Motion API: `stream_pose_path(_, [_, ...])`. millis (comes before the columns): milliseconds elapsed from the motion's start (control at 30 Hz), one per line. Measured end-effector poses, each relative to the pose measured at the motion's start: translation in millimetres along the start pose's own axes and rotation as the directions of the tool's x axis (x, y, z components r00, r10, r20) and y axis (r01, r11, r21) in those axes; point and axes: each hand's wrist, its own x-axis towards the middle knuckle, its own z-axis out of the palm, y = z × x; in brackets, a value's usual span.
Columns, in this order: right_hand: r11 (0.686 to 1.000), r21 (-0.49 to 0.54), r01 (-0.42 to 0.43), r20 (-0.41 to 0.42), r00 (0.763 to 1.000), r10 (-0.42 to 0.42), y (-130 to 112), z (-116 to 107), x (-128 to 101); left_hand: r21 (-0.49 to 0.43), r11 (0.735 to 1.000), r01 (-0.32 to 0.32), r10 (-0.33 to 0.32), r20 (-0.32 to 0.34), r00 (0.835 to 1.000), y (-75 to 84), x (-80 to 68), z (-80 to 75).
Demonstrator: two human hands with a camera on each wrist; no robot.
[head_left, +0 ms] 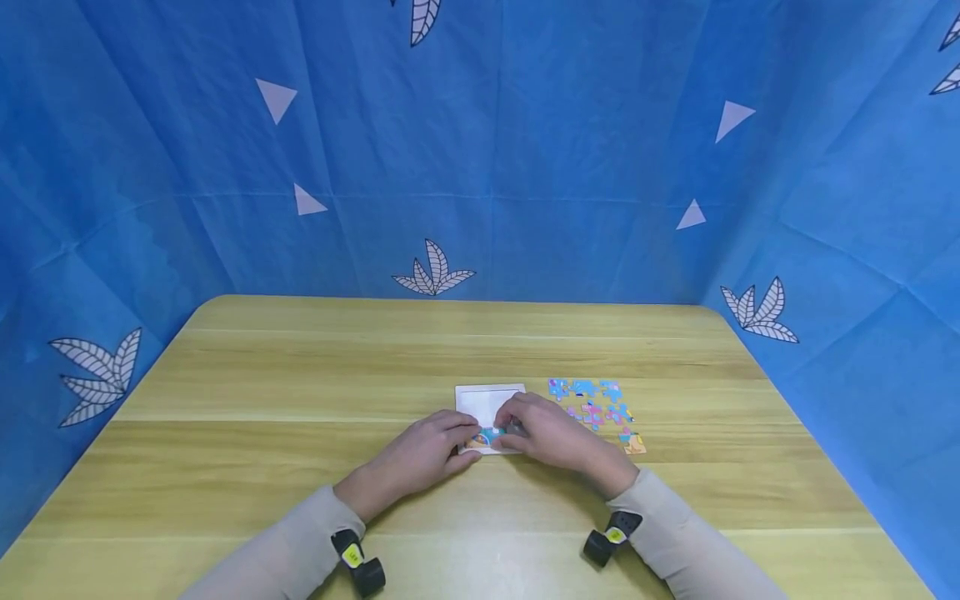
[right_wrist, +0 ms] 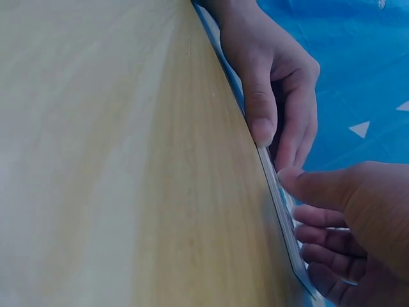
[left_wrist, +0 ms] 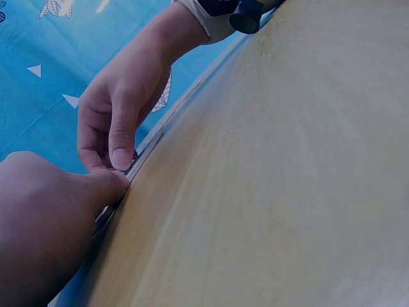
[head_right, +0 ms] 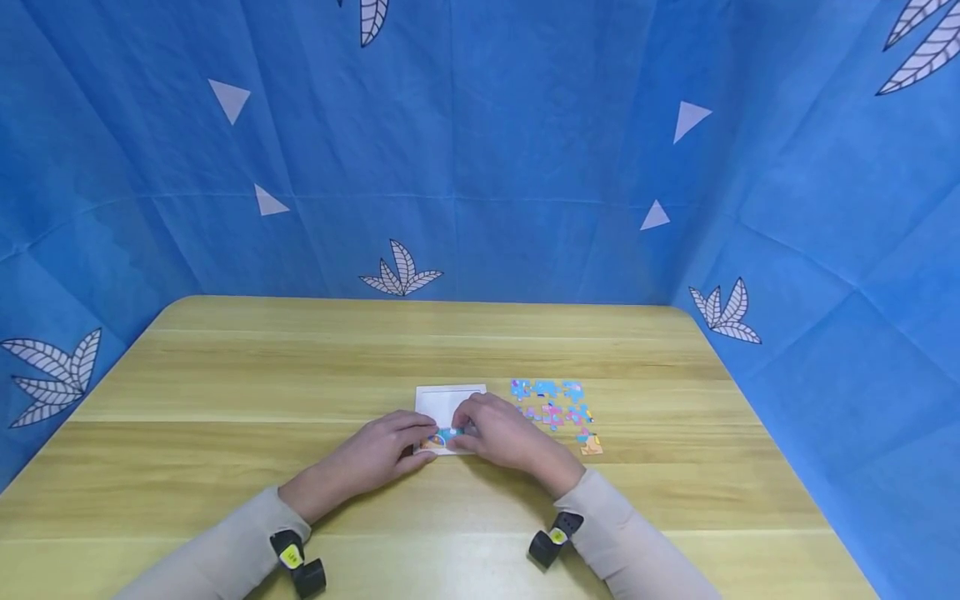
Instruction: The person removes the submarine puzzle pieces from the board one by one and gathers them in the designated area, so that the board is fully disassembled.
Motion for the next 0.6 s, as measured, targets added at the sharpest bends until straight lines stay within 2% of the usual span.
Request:
stream_pose_path(167, [1.0,-0.026,0.007,0.007,1.0,-0.007,-1.2,-0.9,-0.2,0.004,1.0,0.004,-0.004,0.008,1.0,0.7,0.1,-0.3])
stream_pose_path(600, [0.999,-0.039,-0.01,-0.023,1.0,0.009,-8.1,-1.8,-0.7,0.014,1.0,-0.006,0.006,-0.018,1.0,1.6,0.6,-0.3])
